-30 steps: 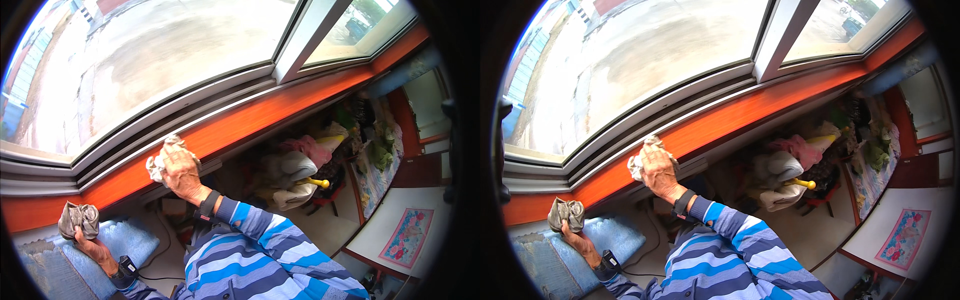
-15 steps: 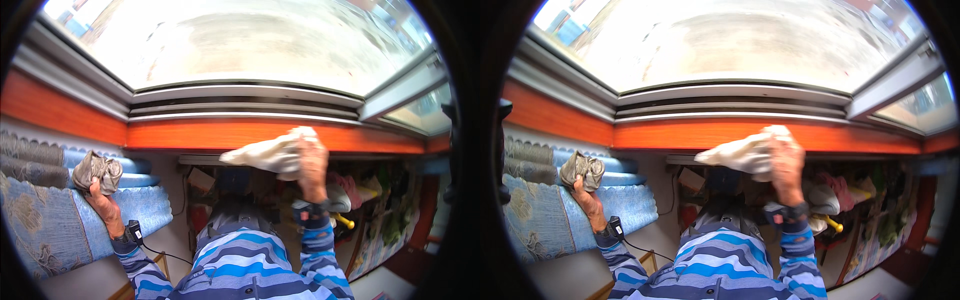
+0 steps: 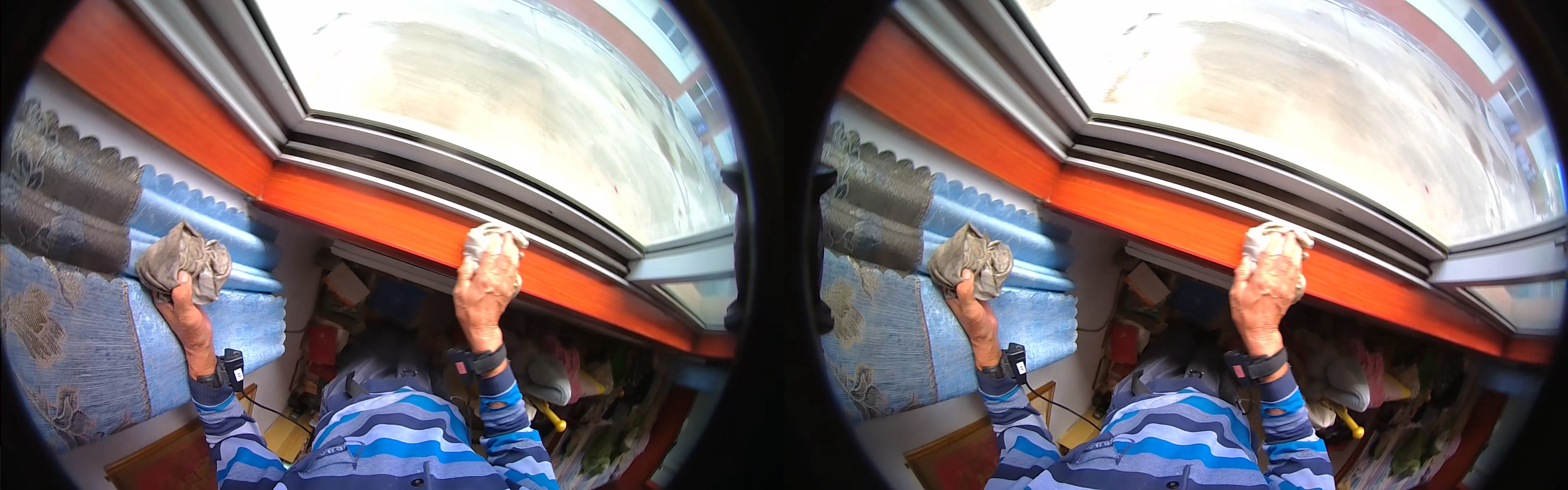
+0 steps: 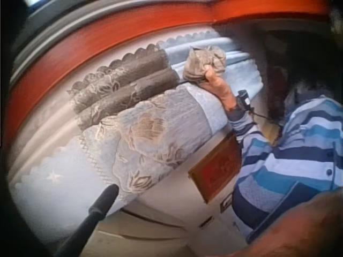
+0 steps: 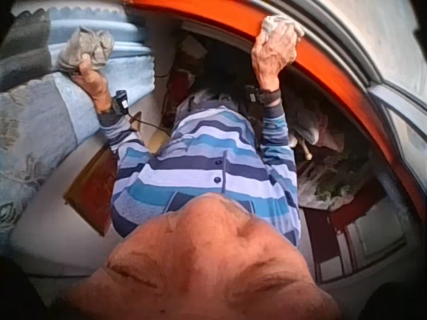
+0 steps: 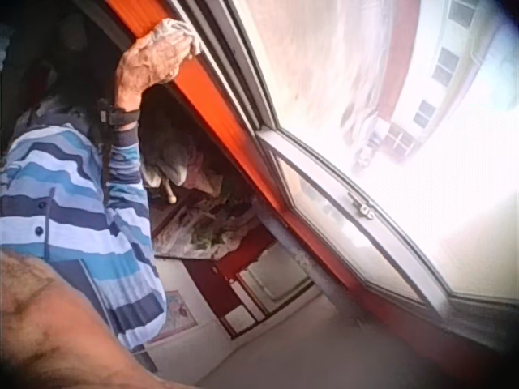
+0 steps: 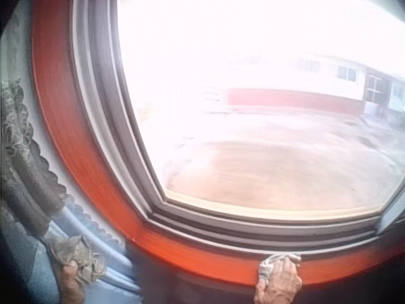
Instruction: The person wipes the window frame and glass with a cloth. They move along the sill and frame, wiping different sections and occasionally adjusting the cloth.
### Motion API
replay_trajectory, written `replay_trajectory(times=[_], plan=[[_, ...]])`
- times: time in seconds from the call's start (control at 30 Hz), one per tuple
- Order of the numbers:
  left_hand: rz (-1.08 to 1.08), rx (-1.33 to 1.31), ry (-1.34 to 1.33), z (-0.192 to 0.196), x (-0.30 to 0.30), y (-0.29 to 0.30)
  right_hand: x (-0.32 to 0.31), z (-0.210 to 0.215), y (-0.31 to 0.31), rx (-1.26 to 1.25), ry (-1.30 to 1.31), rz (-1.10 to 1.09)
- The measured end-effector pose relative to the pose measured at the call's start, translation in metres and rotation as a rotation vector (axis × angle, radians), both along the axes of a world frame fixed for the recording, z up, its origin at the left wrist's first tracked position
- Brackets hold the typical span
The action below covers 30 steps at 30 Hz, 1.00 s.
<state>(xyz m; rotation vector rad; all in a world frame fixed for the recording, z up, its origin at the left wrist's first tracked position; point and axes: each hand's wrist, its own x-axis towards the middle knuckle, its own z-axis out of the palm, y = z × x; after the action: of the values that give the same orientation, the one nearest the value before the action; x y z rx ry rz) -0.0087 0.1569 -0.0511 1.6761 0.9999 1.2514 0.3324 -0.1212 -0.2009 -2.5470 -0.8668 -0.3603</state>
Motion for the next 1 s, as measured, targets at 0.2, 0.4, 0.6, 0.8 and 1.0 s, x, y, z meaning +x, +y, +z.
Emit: replay_trajectory(times=[0.2, 0.4, 0.6, 0.8, 1.0], plan=[[0.045, 0.002, 0.034, 0.009, 0.007, -0.017, -0.029, -0.003, 0.107, 0.126, 0.103, 0.338], [0.137, -0.016, 0.072, -0.001, -0.001, -0.030, -0.045, -0.024, 0.216, 0.191, 0.233, 0.664], [0.181, -0.014, 0.093, -0.001, -0.009, -0.037, -0.058, -0.025, 0.324, 0.358, 0.297, 0.915], [0.187, -0.012, 0.018, -0.011, -0.026, -0.027, -0.072, -0.038, 0.358, 0.551, 0.327, 0.908], [0.020, -0.108, -0.117, -0.012, -0.014, -0.008, -0.074, -0.012, 0.313, 0.579, 0.476, 1.062]])
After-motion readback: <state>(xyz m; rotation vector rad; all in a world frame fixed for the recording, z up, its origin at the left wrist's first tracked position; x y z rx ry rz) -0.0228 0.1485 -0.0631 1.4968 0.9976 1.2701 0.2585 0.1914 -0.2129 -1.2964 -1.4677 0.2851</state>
